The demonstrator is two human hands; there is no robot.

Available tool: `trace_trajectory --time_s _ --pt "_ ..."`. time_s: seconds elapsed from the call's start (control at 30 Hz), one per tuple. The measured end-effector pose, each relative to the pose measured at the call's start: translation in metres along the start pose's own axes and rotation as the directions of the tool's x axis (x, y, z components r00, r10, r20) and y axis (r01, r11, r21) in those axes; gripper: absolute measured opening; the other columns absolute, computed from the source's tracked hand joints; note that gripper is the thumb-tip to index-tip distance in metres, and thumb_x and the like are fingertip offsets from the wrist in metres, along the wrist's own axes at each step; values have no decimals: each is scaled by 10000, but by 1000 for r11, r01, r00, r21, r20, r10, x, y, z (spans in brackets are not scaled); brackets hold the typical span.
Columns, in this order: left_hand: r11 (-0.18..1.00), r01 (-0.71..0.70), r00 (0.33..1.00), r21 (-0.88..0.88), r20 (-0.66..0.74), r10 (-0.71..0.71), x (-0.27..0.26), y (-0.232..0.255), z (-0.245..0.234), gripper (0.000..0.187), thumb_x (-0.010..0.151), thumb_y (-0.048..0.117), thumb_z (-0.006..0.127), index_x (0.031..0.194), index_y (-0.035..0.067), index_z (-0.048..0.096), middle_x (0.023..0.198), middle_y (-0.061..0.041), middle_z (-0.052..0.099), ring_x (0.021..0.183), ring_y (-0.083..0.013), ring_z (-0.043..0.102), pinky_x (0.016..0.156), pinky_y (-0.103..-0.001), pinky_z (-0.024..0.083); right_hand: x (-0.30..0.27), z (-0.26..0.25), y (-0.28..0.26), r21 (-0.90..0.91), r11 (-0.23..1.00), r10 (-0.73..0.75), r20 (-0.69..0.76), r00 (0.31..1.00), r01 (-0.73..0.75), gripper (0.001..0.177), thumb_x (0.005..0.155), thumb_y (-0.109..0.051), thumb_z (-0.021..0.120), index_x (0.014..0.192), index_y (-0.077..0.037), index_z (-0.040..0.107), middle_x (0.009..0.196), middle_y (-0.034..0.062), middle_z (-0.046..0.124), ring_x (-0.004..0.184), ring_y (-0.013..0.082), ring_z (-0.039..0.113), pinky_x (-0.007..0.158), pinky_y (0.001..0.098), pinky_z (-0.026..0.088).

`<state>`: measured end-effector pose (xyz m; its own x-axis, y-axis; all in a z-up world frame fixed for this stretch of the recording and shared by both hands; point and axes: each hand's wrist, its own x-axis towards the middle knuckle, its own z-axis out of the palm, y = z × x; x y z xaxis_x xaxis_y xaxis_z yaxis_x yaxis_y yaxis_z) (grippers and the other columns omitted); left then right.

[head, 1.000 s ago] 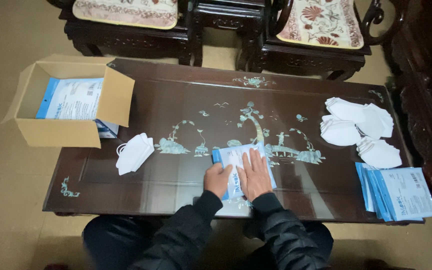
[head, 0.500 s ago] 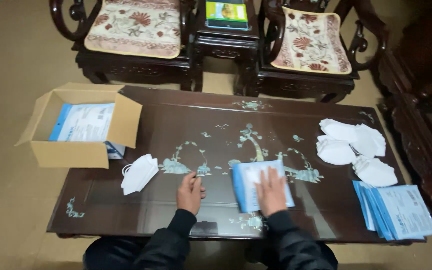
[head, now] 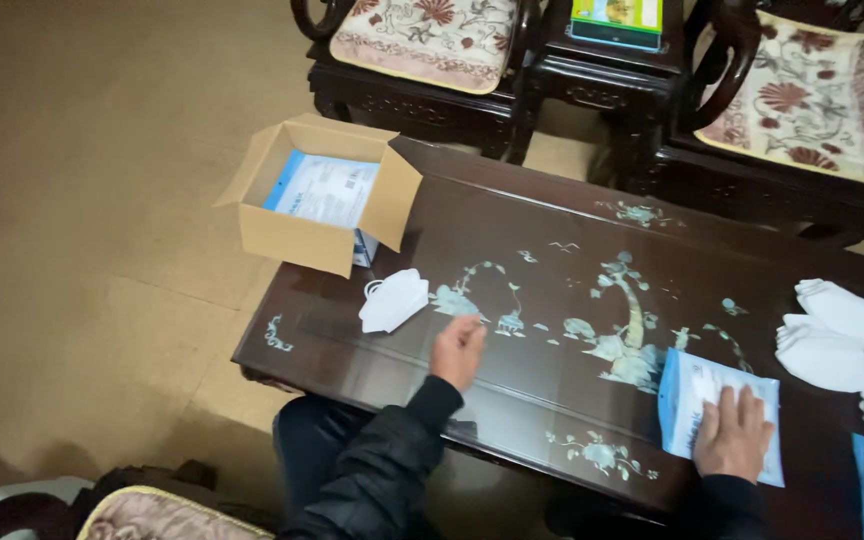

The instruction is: Packaging individual face masks into blue envelopes at a table

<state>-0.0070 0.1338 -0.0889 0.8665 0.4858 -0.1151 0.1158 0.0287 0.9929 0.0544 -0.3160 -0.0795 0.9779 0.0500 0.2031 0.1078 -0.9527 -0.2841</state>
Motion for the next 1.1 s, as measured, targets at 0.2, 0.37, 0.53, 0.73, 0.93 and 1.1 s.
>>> trace_trajectory --time_s 0.2,0.37,0.53,0.73,0.93,1.1 --pt "652 -65 865 755 -282 414 15 50 -129 370 959 286 682 1222 26 698 1171 -181 654 1049 -318 567 886 -454 506 -2 5 3 -106 985 -152 -153 976 137 510 1140 -312 397 1487 20 568 1601 306 480 1478 510 404 1131 703 323" --pt "592 77 927 802 -276 254 35 -7 -157 530 877 378 764 1292 59 682 1175 -172 621 1058 -387 602 947 -492 490 -4 7 2 -62 989 -147 -178 973 138 507 1150 -297 404 1493 33 581 1609 306 483 1507 509 379 1155 738 291" --pt "658 69 898 749 -334 286 29 -8 -151 483 821 286 845 1247 113 698 1097 -144 588 1017 -365 626 856 -508 546 -1 20 15 -45 996 -81 -142 986 76 535 1143 -340 389 1517 -2 566 1633 261 451 1523 458 345 1201 679 233" --pt "698 66 870 713 -383 309 32 -21 -146 504 799 297 839 1253 155 671 1085 -107 672 980 -345 661 861 -483 512 -3 22 16 -22 991 -131 -236 963 130 472 1128 -280 452 1493 -8 579 1601 287 483 1493 498 395 1193 695 267" --pt "719 -134 792 683 -362 491 7 32 -110 135 939 287 686 946 159 728 1012 -59 713 1028 -325 652 882 -479 437 0 20 16 -17 997 -78 -157 984 76 498 1106 -309 403 1499 -38 546 1612 260 447 1497 480 364 1187 697 251" --pt "963 -206 957 175 -169 236 -35 62 -8 201 815 123 850 1003 97 782 948 -146 790 1011 -343 736 907 -422 555 1 21 15 -120 987 100 -21 995 -102 576 1164 -516 302 1597 -180 478 1698 115 376 1583 311 292 1316 500 183"
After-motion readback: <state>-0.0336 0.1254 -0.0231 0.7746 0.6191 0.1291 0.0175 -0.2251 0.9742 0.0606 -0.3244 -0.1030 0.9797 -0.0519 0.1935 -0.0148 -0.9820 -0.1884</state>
